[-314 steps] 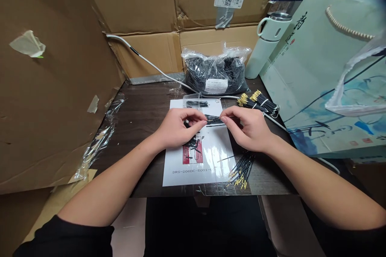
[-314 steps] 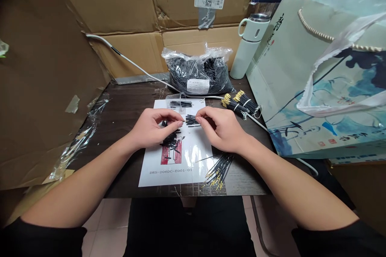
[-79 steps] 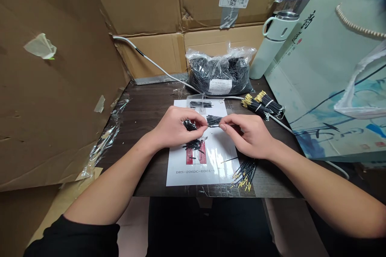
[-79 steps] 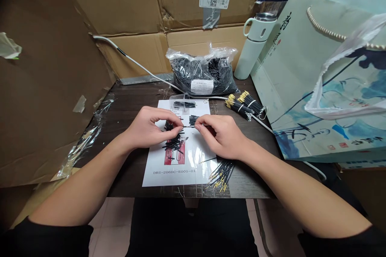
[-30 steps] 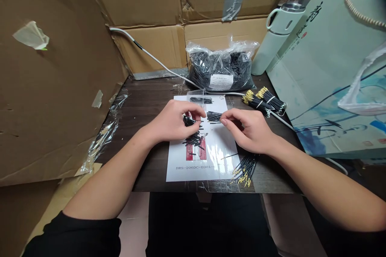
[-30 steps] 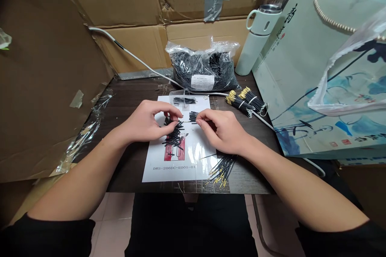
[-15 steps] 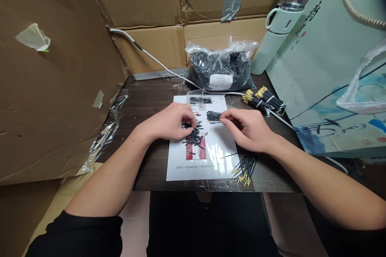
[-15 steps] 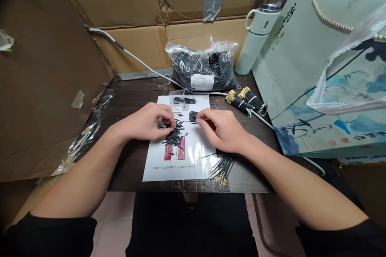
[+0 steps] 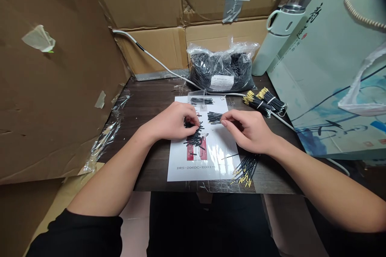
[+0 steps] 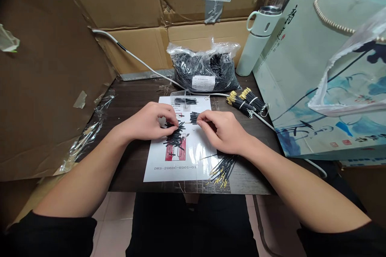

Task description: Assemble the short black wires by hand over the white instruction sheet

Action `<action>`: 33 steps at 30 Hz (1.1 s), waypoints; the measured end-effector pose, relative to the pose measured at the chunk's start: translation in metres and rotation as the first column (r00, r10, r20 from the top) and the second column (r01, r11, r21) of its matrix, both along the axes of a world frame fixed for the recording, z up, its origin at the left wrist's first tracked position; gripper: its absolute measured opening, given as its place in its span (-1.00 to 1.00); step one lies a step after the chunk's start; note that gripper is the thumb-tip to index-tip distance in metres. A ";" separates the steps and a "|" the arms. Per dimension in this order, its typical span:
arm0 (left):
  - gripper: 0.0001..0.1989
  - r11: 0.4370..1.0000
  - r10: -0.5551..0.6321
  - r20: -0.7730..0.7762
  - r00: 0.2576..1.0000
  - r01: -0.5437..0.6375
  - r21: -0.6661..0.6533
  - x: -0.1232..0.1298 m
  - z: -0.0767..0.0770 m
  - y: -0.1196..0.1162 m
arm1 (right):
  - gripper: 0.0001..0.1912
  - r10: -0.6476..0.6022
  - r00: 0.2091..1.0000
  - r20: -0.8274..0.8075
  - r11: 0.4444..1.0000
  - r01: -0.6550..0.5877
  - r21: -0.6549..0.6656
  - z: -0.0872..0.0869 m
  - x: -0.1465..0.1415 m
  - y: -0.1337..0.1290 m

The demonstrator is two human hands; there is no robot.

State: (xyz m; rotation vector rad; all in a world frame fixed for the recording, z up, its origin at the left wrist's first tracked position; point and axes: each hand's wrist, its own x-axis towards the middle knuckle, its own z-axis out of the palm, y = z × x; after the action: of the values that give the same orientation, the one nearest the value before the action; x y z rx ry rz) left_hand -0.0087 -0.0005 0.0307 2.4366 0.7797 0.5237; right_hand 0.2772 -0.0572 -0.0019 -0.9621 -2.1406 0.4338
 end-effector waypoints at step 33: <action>-0.93 0.992 0.062 0.284 0.957 -0.092 0.092 0.016 -0.008 -0.013 | -0.85 -0.016 0.999 -0.034 1.000 0.016 0.017 0.003 -0.002 -0.002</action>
State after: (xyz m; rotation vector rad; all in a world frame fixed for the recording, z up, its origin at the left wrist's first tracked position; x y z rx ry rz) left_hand 0.0070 -0.0137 0.0228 2.3593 0.7438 0.9384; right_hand 0.2755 -0.0591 0.0015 -0.9551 -2.1020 0.4199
